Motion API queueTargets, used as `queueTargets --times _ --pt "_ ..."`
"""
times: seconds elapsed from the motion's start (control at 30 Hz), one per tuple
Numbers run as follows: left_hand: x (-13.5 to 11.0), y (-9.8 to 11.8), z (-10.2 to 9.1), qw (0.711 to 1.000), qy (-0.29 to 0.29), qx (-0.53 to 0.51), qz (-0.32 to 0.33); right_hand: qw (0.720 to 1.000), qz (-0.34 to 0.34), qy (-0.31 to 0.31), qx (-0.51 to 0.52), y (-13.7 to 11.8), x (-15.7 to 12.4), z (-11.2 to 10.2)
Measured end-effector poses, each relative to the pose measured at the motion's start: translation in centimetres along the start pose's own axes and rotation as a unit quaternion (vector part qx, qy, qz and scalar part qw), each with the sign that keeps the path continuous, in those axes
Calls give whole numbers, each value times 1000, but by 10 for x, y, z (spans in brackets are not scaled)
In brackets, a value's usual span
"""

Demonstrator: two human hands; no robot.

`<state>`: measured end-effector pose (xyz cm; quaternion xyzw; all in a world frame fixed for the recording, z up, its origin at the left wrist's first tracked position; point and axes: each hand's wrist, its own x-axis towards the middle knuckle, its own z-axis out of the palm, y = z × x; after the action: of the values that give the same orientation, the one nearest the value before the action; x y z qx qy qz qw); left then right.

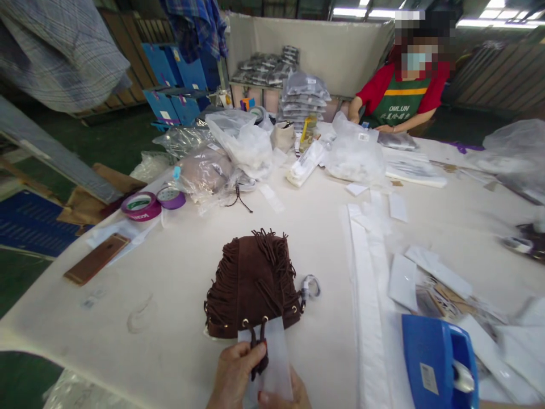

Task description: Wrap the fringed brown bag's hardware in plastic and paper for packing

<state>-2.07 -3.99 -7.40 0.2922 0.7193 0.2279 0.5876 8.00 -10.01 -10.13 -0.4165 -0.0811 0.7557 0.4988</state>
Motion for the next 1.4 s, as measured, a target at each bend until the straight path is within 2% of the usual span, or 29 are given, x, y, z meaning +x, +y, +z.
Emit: queueTargets --times 0.13,0.23,0.33,0.43,0.53,0.63,0.73,0.83,0.97,1.1,1.17,1.23,1.3,1.4 --pt "-5 8 -2 996 21 79 40 999 17 -46 20 -25 4 -9" --pt "-9 11 -4 989 35 120 73 999 22 -26 -35 -28 15 -2" --pt "-11 7 -7 983 50 137 112 991 -17 6 -130 -25 21 7" --pt "-10 -2 -10 981 56 123 139 973 -60 22 -220 -26 21 13" --pt "-7 -9 -12 982 68 97 150 961 -75 38 -262 -31 20 18" --pt "-2 -12 -12 980 111 82 141 956 -78 40 -279 -31 23 21" --pt "2 -13 -11 982 146 6 122 938 -112 56 -323 -26 26 21" --pt "4 -12 -11 985 135 -64 84 913 -155 95 -365 -19 29 20" --pt "3 -11 -14 990 114 -23 76 929 -135 118 -324 -11 30 21" --pt "-4 -10 -19 971 100 124 178 937 -131 108 -305 -11 32 21" --pt "-8 -7 -22 962 64 149 221 932 -133 114 -316 -14 32 20" --pt "-9 -3 -24 974 9 107 198 932 -128 120 -317 -17 33 18" --pt "-7 -1 -26 993 -30 5 114 942 -115 119 -292 -21 34 17" --pt "1 -3 -26 990 -38 -135 5 960 -93 114 -239 -25 34 17"
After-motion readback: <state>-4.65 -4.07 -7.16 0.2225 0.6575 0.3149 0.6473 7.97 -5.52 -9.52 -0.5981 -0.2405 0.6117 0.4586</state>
